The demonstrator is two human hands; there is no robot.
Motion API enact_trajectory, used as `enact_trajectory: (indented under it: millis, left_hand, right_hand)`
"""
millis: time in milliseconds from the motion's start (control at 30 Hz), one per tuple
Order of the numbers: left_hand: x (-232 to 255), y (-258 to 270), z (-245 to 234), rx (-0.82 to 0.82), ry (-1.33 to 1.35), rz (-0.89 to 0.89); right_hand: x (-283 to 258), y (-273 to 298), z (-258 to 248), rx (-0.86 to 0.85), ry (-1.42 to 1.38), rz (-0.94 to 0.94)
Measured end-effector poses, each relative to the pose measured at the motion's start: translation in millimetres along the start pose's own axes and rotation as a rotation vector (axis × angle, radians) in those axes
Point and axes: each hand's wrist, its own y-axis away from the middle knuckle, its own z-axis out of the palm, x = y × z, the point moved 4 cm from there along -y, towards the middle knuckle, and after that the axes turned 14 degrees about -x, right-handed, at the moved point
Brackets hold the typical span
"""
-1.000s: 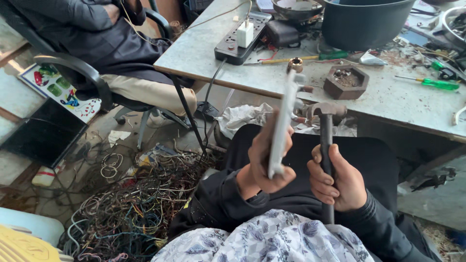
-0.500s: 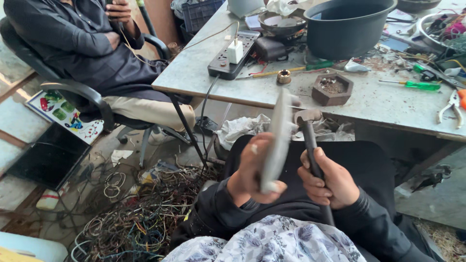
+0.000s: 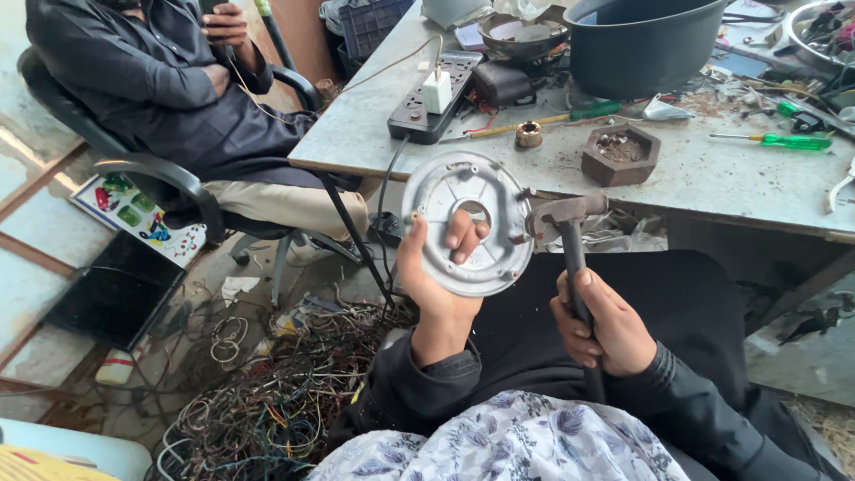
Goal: The person holds a circular metal electrical component and repeatedly strikes it with a hammer. The person rotates the component to access different areas while continuing to hammer it.
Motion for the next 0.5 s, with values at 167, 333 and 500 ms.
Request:
enact_trajectory:
  millis: [167, 333, 500]
  left_hand:
    - [-11.5, -7.2, -17.1, 0.101, 0.273, -0.176]
    - [-25.5, -7.1, -30.7, 0.114, 0.46, -0.266]
    - [-18.8, -9.0, -33.5, 0.097, 0.28, -0.163]
  right_hand:
    - [2.9, 1.4, -5.7, 0.086, 0.109, -0.109]
    - [5.4, 6.0, -8.7, 0.209, 0.278, -0.328]
    - [-2.5, 16.2, -15.9, 0.187, 0.268, -0.494]
